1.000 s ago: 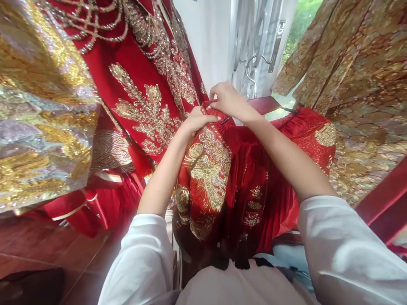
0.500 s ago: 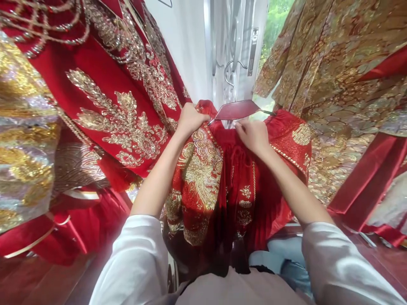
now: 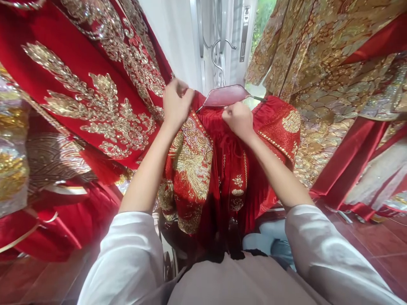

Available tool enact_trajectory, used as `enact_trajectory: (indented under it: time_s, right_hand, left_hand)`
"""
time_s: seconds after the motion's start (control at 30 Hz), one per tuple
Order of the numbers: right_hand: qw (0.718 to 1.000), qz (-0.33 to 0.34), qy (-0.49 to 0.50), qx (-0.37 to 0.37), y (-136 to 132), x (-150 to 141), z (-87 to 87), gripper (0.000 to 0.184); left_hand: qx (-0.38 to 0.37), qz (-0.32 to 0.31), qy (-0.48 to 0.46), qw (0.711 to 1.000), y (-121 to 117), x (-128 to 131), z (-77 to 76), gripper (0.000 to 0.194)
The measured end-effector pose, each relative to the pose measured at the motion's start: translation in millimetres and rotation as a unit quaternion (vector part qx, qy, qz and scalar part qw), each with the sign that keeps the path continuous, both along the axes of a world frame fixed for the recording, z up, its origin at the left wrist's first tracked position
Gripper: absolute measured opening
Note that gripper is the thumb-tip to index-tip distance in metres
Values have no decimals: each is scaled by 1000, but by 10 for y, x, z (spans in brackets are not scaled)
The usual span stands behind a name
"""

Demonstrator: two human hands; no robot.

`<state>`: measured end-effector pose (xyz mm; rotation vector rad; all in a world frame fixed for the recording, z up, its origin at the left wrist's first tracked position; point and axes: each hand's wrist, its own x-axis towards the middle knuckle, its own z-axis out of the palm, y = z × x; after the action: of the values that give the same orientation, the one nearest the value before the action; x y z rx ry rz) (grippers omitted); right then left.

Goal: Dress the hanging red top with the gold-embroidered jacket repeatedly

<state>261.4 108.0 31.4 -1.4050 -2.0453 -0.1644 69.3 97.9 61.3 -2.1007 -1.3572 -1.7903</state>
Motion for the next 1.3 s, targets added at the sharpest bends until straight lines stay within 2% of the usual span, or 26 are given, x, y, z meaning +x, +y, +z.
enact_trajectory:
  time_s: [0.1, 0.17, 0.23, 0.3, 0.43, 0.5, 0.57, 0.63, 0.67, 0.7, 0.77, 0.8, 0.87, 0.97, 1.07, 1.13, 1.2, 1.23, 1.3]
  right_hand:
    - [998, -29, 53, 25, 23, 11, -53, 38]
    - [994, -32, 88, 58, 21, 19, -75, 39]
    - [990, -41, 109, 77, -13, 13, -92, 39]
    - [989, -44, 113, 83, -80, 8, -114, 39]
    - [990, -19, 100, 100, -230, 128, -136, 39]
    - [987, -20, 103, 120, -240, 292, -56, 40]
    - [986, -4, 114, 124, -166, 497, 126, 38]
    - [989, 58, 122, 60, -6, 685, 387, 35]
    - [987, 108, 119, -10, 98, 756, 525, 32]
    - [976, 162, 107, -100, 210, 803, 652, 30]
    - [933, 230, 51, -273, 430, 823, 842, 27]
    - [913, 232, 10, -337, 528, 800, 893, 29]
    - [895, 205, -81, -388, 677, 716, 912, 35]
    - [909, 194, -143, -340, 780, 625, 825, 37]
    - [953, 188, -84, -221, 766, 692, 779, 32]
    - [981, 155, -17, -116, 712, 805, 802, 28]
    - [991, 126, 40, -7, 640, 929, 832, 23]
    - [990, 120, 58, 36, 606, 988, 839, 21]
    - [986, 123, 70, 91, 564, 1093, 827, 18]
  left_hand:
    - [42, -11, 161, 986, -113, 177, 101, 43]
    - [48, -38, 283, 957, -96, 357, 147, 60]
    - [63, -29, 357, 932, 4, 545, 151, 71]
    - [75, -4, 357, 931, 141, 700, 115, 69]
    - [52, 25, 271, 961, 312, 841, 9, 39]
    - [39, 45, 278, 959, 310, 848, -29, 36]
    - [35, 59, 285, 956, 278, 849, -55, 38]
    - [38, 62, 269, 960, 250, 863, -76, 41]
    - [39, 61, 257, 964, 245, 877, -86, 41]
    - [40, 60, 247, 966, 248, 895, -96, 41]
    - [41, 55, 229, 971, 278, 929, -111, 38]
    - [40, 51, 222, 973, 302, 941, -116, 37]
    - [36, 40, 213, 976, 351, 941, -121, 38]
    - [24, 18, 228, 973, 336, 886, -112, 52]
    - [34, 18, 260, 965, 108, 832, -39, 62]
    - [50, 48, 267, 961, -113, 849, 85, 59]
    - [70, 85, 284, 952, -267, 937, 270, 54]
    - [77, 92, 306, 945, -284, 1007, 374, 51]
    - [59, 81, 366, 925, -177, 1186, 567, 46]
